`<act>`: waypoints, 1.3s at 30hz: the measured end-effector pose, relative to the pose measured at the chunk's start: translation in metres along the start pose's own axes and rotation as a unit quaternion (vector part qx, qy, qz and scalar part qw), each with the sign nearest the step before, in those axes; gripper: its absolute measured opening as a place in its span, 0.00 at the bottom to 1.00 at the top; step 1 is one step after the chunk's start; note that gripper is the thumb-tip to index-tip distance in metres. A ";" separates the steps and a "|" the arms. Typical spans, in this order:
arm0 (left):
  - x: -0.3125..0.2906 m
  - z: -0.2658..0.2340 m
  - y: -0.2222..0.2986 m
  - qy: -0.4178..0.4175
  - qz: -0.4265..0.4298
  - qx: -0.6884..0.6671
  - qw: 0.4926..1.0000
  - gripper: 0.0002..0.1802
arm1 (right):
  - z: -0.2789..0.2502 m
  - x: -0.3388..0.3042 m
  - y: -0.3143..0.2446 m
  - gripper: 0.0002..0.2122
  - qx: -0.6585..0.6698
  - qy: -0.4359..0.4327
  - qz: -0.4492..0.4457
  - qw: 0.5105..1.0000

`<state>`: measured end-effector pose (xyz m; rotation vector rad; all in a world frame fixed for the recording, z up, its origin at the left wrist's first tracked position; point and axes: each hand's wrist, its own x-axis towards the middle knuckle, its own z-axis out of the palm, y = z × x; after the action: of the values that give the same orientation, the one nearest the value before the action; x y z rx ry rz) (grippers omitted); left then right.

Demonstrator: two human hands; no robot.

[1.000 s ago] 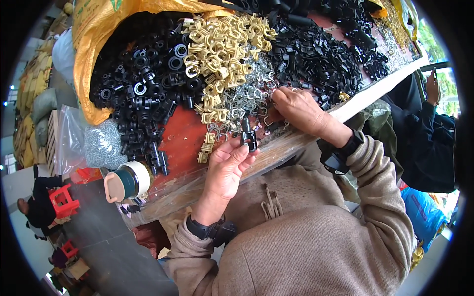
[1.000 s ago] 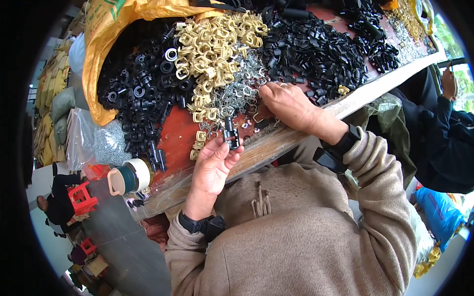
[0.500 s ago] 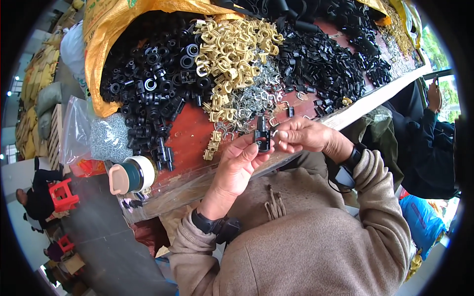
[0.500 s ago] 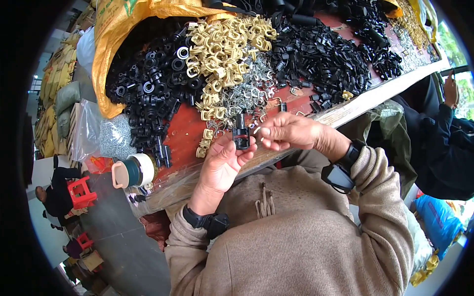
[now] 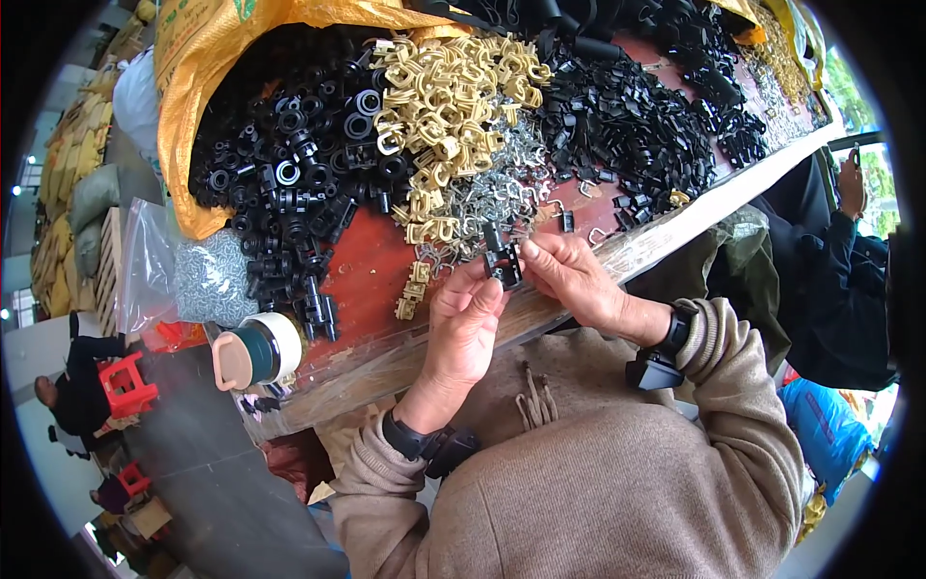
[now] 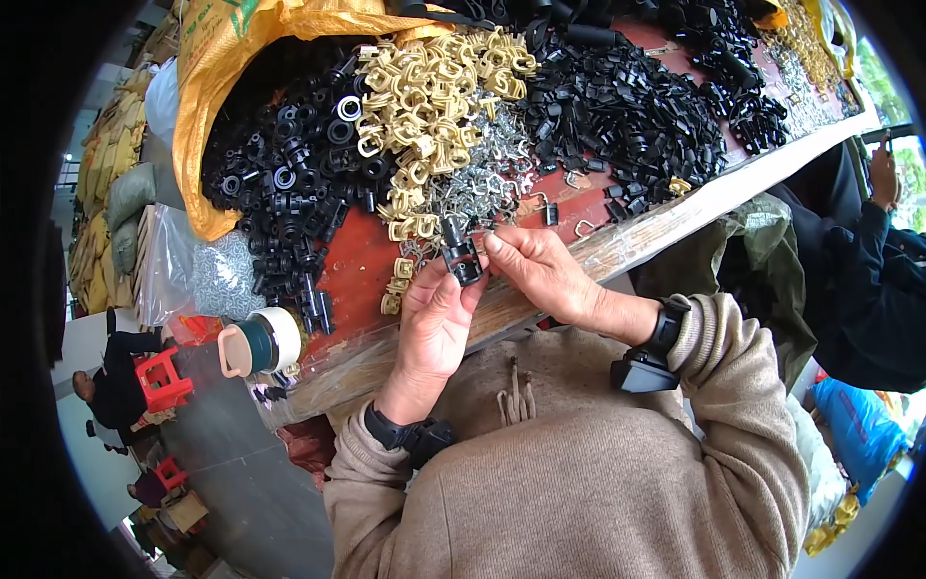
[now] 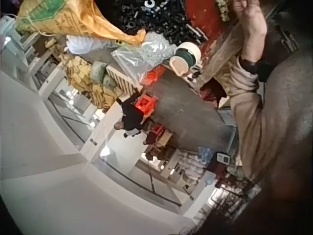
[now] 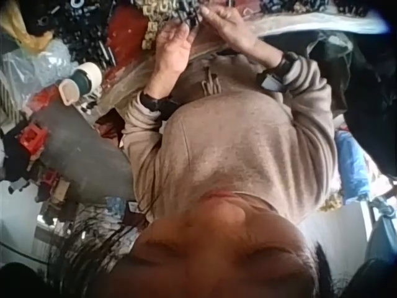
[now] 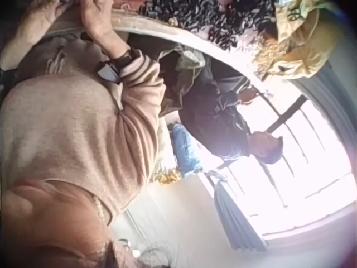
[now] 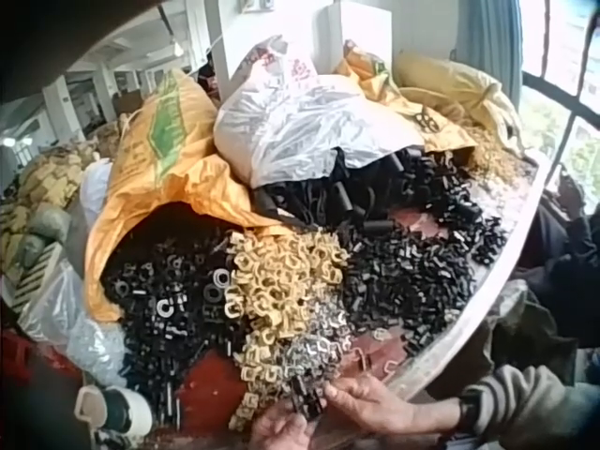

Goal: The person assembles components by hand, picking up a black plastic housing, inserting a small metal clip and a beige plastic part, and then setting the finished piece down.

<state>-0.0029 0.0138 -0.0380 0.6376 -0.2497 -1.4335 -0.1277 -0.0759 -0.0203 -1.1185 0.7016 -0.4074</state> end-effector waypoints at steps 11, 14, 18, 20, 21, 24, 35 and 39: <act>-0.008 0.002 0.007 -0.038 0.042 0.004 0.998 0.15 | 0.002 -0.018 -0.005 0.12 0.085 -0.123 0.095 0.984; -0.008 -0.004 0.013 -0.053 0.036 0.029 0.998 0.15 | -0.009 -0.009 -0.003 0.09 0.159 -0.079 0.059 0.982; -0.008 -0.008 0.015 -0.071 0.019 0.059 0.996 0.16 | -0.012 -0.003 -0.016 0.08 0.050 -0.121 0.035 0.991; -0.007 -0.008 0.016 -0.075 0.013 0.069 0.995 0.17 | -0.014 0.000 -0.015 0.08 0.039 -0.134 0.036 0.990; -0.007 -0.008 0.017 -0.076 0.010 0.072 0.994 0.17 | -0.016 0.001 -0.014 0.08 0.026 -0.146 0.036 0.988; -0.006 -0.008 0.016 -0.077 0.002 0.078 0.994 0.17 | -0.015 0.002 -0.014 0.08 0.024 -0.144 0.032 0.989; -0.009 -0.001 0.011 -0.066 -0.031 0.024 0.997 0.18 | -0.013 -0.011 -0.007 0.06 0.039 -0.079 -0.011 0.996; -0.010 0.002 0.012 -0.088 -0.071 0.002 0.994 0.18 | -0.010 -0.013 -0.008 0.06 0.001 -0.113 -0.090 0.989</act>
<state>0.0048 0.0234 -0.0275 0.5398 -0.3512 -1.6285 -0.1431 -0.0777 -0.0112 -1.2095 0.4021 -0.4259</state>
